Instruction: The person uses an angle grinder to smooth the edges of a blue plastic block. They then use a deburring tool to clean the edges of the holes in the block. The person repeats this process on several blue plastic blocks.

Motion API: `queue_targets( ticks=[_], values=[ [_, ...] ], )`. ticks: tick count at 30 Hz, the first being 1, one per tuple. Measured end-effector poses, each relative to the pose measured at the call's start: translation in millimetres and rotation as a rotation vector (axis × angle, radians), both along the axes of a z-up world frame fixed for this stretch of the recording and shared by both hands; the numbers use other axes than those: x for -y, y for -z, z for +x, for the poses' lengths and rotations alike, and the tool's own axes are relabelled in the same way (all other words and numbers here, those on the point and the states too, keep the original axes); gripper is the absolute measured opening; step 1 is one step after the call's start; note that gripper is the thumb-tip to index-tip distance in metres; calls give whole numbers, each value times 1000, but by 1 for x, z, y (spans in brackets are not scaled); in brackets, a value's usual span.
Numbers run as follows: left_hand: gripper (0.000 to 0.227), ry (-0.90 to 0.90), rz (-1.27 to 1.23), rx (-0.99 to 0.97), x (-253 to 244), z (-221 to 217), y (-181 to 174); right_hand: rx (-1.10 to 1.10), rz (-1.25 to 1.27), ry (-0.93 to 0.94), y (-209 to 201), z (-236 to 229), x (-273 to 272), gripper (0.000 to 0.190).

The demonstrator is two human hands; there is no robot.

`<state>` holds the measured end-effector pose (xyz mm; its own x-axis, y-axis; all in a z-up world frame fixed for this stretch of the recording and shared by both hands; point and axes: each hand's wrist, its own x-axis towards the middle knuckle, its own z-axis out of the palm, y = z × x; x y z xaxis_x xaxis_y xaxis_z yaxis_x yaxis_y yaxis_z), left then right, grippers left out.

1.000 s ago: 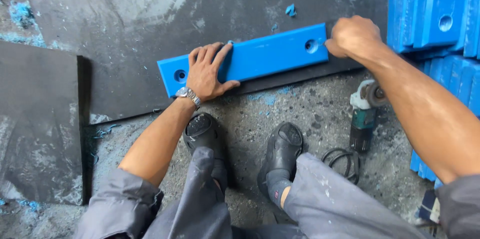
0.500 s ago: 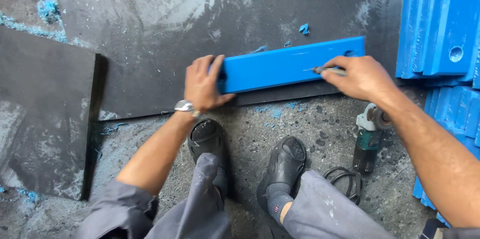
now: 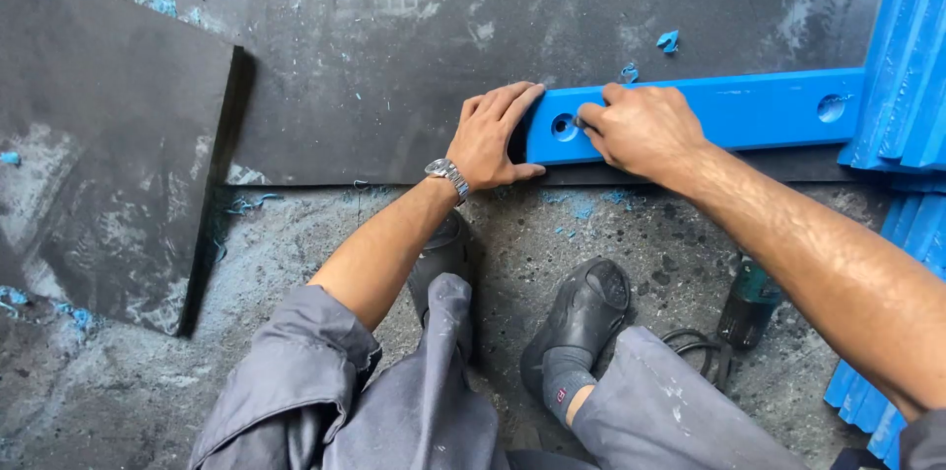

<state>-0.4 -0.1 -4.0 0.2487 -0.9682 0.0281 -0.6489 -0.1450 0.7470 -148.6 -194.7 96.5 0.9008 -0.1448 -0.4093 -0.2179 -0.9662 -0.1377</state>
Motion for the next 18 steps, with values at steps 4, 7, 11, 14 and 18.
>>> queue_targets(
  ticks=[4,7,11,14,18],
  values=[
    [112,-7,16,2,-1,-2,-2,47,-60,-21,9,5,2,22],
    [111,-14,-19,30,0,-4,4,-23,-69,46,4,0,1,23],
    [114,-34,6,42,2,-6,4,-172,-23,172,4,-10,-19,25],
    [116,-54,42,77,-1,-9,6,-255,10,214,13,-10,-44,23],
    [112,-73,30,100,-2,-13,8,-276,24,131,17,20,-78,16]
  ],
)
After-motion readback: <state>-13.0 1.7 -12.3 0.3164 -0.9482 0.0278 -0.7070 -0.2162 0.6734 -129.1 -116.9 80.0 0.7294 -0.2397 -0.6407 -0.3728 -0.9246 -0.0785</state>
